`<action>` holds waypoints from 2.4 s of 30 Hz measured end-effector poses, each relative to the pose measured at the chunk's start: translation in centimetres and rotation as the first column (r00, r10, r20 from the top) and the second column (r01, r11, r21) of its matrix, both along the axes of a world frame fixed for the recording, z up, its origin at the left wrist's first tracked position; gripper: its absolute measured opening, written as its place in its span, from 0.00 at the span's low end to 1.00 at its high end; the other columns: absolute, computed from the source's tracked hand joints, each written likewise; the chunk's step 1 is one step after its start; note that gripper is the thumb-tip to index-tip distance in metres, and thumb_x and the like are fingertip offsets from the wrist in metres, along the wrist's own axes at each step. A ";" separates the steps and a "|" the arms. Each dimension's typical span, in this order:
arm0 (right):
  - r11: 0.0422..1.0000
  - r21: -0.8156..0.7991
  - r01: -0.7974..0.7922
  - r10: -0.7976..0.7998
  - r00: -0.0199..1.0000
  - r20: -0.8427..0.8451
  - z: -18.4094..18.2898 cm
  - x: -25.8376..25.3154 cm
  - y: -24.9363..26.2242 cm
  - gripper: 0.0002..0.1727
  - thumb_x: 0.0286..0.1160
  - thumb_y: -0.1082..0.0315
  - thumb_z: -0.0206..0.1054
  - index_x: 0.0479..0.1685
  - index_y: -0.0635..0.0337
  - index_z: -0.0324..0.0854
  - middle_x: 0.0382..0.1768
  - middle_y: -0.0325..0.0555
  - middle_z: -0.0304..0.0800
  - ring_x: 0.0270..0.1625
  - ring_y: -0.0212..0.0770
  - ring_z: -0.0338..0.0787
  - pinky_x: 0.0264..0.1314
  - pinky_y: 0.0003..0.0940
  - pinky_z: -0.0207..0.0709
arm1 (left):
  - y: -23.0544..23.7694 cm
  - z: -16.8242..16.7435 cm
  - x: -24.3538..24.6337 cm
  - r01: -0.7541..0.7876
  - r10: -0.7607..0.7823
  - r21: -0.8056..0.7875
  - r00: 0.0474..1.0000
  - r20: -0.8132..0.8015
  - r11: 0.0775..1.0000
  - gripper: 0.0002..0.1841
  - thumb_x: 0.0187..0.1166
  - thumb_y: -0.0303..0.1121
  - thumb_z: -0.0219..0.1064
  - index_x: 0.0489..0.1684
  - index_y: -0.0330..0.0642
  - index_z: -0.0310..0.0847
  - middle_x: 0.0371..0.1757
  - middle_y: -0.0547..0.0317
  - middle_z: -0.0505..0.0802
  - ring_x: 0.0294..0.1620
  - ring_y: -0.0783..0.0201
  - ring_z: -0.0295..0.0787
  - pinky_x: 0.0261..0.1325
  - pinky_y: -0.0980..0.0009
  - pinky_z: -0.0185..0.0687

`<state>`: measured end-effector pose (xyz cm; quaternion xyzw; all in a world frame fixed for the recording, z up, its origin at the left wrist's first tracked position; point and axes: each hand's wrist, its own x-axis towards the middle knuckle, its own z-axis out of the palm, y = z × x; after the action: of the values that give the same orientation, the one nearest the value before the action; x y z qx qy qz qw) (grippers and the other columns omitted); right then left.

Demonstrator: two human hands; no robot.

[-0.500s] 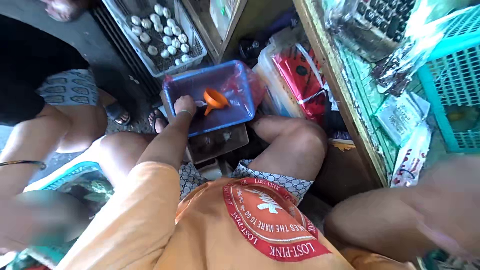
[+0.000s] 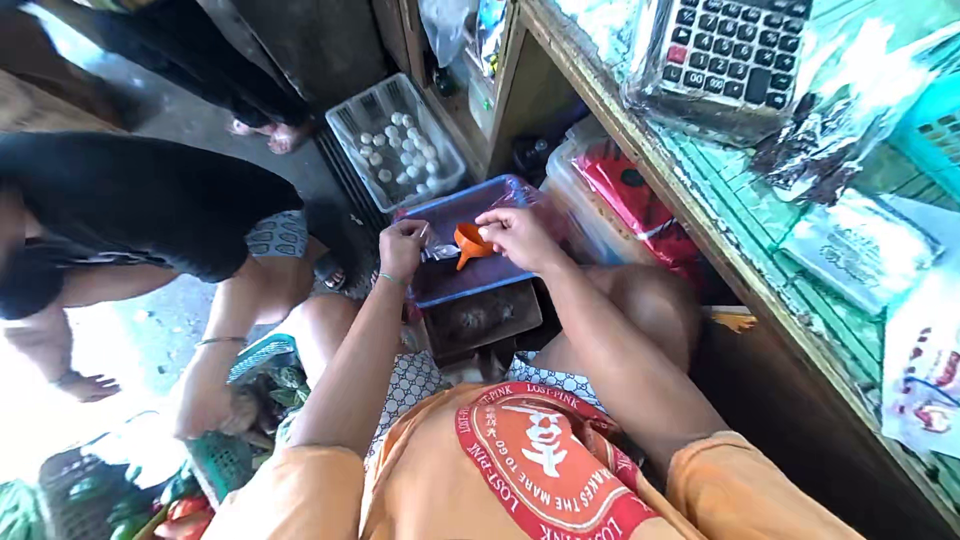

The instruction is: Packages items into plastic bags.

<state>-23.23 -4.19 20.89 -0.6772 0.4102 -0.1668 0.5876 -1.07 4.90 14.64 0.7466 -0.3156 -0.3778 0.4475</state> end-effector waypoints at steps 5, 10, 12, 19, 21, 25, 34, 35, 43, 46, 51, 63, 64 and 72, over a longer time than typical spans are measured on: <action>0.991 -0.023 -0.132 0.134 0.969 0.208 -0.2 0.5 1.9 0.33 0.77 0.76 0.67 0.85 0.49 0.72 0.38 0.50 0.89 0.28 0.42 0.85 0.27 0.37 0.82 | 2.1 7.3 -3.4 0.222 -0.237 -0.156 0.968 -0.083 0.962 0.08 0.80 0.34 0.72 0.38 0.39 0.89 0.30 0.59 0.91 0.28 0.69 0.85 0.38 0.69 0.84; 0.992 0.024 -0.120 0.103 0.923 0.372 1.8 -0.6 3.4 0.11 0.77 0.75 0.69 0.53 0.62 0.90 0.36 0.44 0.92 0.28 0.31 0.82 0.30 0.28 0.79 | 3.6 10.2 -5.2 0.309 -0.332 -0.134 0.918 -0.218 0.942 0.07 0.77 0.30 0.72 0.29 0.38 0.86 0.22 0.59 0.88 0.21 0.70 0.80 0.27 0.72 0.78; 0.991 0.059 -0.119 0.087 0.918 0.387 3.4 -0.9 4.3 0.05 0.75 0.75 0.70 0.43 0.63 0.90 0.34 0.40 0.91 0.27 0.27 0.81 0.30 0.24 0.77 | 4.1 11.3 -5.6 0.327 -0.350 -0.131 0.905 -0.244 0.936 0.05 0.77 0.25 0.70 0.30 0.37 0.85 0.23 0.60 0.87 0.21 0.71 0.79 0.27 0.74 0.78; 0.992 0.116 0.039 -0.089 0.883 0.461 5.5 -1.0 7.2 0.06 0.80 0.67 0.67 0.36 0.57 0.84 0.27 0.39 0.84 0.26 0.30 0.81 0.30 0.25 0.78 | 7.4 12.8 -7.0 0.408 -0.461 -0.254 0.862 -0.209 0.877 0.04 0.74 0.27 0.73 0.32 0.36 0.89 0.28 0.56 0.91 0.27 0.68 0.84 0.34 0.71 0.83; 0.988 0.143 0.054 -0.114 0.881 0.459 6.3 -0.9 7.7 0.04 0.82 0.72 0.65 0.40 0.62 0.83 0.35 0.43 0.90 0.34 0.32 0.87 0.38 0.28 0.83 | 8.2 12.9 -7.3 0.444 -0.480 -0.245 0.870 -0.112 0.862 0.04 0.76 0.28 0.73 0.35 0.38 0.91 0.32 0.57 0.94 0.31 0.69 0.88 0.39 0.69 0.86; 0.993 -0.054 0.105 -0.081 0.939 0.334 7.6 -0.9 9.1 0.05 0.78 0.71 0.69 0.41 0.65 0.86 0.34 0.44 0.90 0.32 0.33 0.85 0.33 0.29 0.81 | 8.9 13.3 -5.5 0.386 -0.407 -0.306 0.913 -0.007 0.870 0.12 0.80 0.34 0.69 0.54 0.37 0.91 0.50 0.55 0.96 0.51 0.62 0.93 0.60 0.58 0.90; 0.962 -0.212 -0.172 0.203 0.969 0.137 10.3 -1.1 8.0 0.02 0.76 0.73 0.70 0.40 0.63 0.85 0.31 0.42 0.90 0.30 0.30 0.85 0.35 0.27 0.80 | 7.5 17.0 -3.5 0.443 -0.408 -0.340 0.897 0.173 0.830 0.03 0.77 0.28 0.73 0.39 0.41 0.93 0.34 0.62 0.96 0.33 0.70 0.93 0.43 0.68 0.92; 0.955 -0.190 -0.226 0.252 0.959 0.127 10.3 -1.1 7.4 0.03 0.76 0.74 0.70 0.40 0.64 0.86 0.30 0.42 0.89 0.29 0.30 0.84 0.33 0.27 0.79 | 6.9 16.9 -3.4 0.411 -0.384 -0.356 0.912 0.146 0.839 0.03 0.76 0.29 0.74 0.37 0.41 0.93 0.32 0.62 0.96 0.31 0.70 0.92 0.41 0.69 0.91; 0.994 -0.106 0.031 -0.002 0.966 0.260 7.6 0.5 2.9 0.05 0.78 0.72 0.68 0.43 0.64 0.86 0.30 0.43 0.90 0.24 0.30 0.81 0.26 0.26 0.76 | 6.2 10.6 -7.2 0.190 -0.308 -0.365 0.903 -0.298 0.911 0.07 0.82 0.30 0.68 0.45 0.34 0.88 0.38 0.52 0.94 0.36 0.62 0.92 0.46 0.61 0.92; 0.985 -0.021 0.171 -0.157 0.939 0.306 5.4 -0.3 1.4 0.03 0.80 0.71 0.67 0.44 0.59 0.85 0.31 0.43 0.90 0.21 0.29 0.79 0.22 0.22 0.73 | 6.9 8.3 -5.5 0.111 -0.232 -0.286 0.869 -0.437 0.952 0.06 0.80 0.25 0.69 0.44 0.31 0.90 0.36 0.51 0.94 0.35 0.62 0.91 0.48 0.65 0.91; 0.953 0.111 0.284 -0.304 0.886 0.349 3.3 -0.7 0.4 0.03 0.81 0.72 0.66 0.44 0.61 0.84 0.32 0.43 0.90 0.23 0.30 0.81 0.24 0.23 0.76 | 7.7 7.4 -2.6 -0.106 -0.032 -0.256 0.875 -0.482 0.961 0.10 0.84 0.23 0.63 0.51 0.29 0.90 0.40 0.48 0.95 0.37 0.62 0.91 0.49 0.67 0.90; 0.860 -0.270 0.433 -0.322 0.871 0.371 5.7 -3.7 -0.9 0.23 0.80 0.66 0.66 0.70 0.67 0.72 0.50 0.40 0.84 0.41 0.24 0.85 0.44 0.24 0.85 | 6.0 10.8 -1.9 0.144 -0.066 -0.341 0.971 0.232 0.929 0.06 0.75 0.30 0.73 0.36 0.35 0.92 0.36 0.56 0.95 0.39 0.68 0.92 0.50 0.65 0.89; 0.912 -0.267 0.310 -0.196 0.904 0.381 6.0 -3.2 -0.3 0.19 0.79 0.67 0.64 0.67 0.62 0.74 0.46 0.31 0.84 0.31 0.18 0.80 0.32 0.17 0.79 | 6.1 11.3 -2.5 0.200 -0.113 -0.319 0.956 0.271 0.926 0.08 0.75 0.30 0.74 0.33 0.33 0.91 0.34 0.54 0.95 0.37 0.66 0.91 0.49 0.64 0.88; 0.961 0.007 -0.277 0.267 0.934 0.236 3.9 2.5 5.0 0.11 0.73 0.75 0.64 0.52 0.65 0.83 0.31 0.38 0.90 0.27 0.30 0.88 0.30 0.28 0.86 | 7.1 13.1 -2.7 0.357 -0.308 -0.244 0.926 0.216 0.902 0.08 0.79 0.27 0.71 0.48 0.34 0.93 0.47 0.49 0.96 0.51 0.60 0.92 0.63 0.57 0.85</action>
<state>-20.76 0.85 24.76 -0.6913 0.2443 -0.1536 0.6624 -3.79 12.02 27.74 0.6408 -0.5262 -0.3344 0.4479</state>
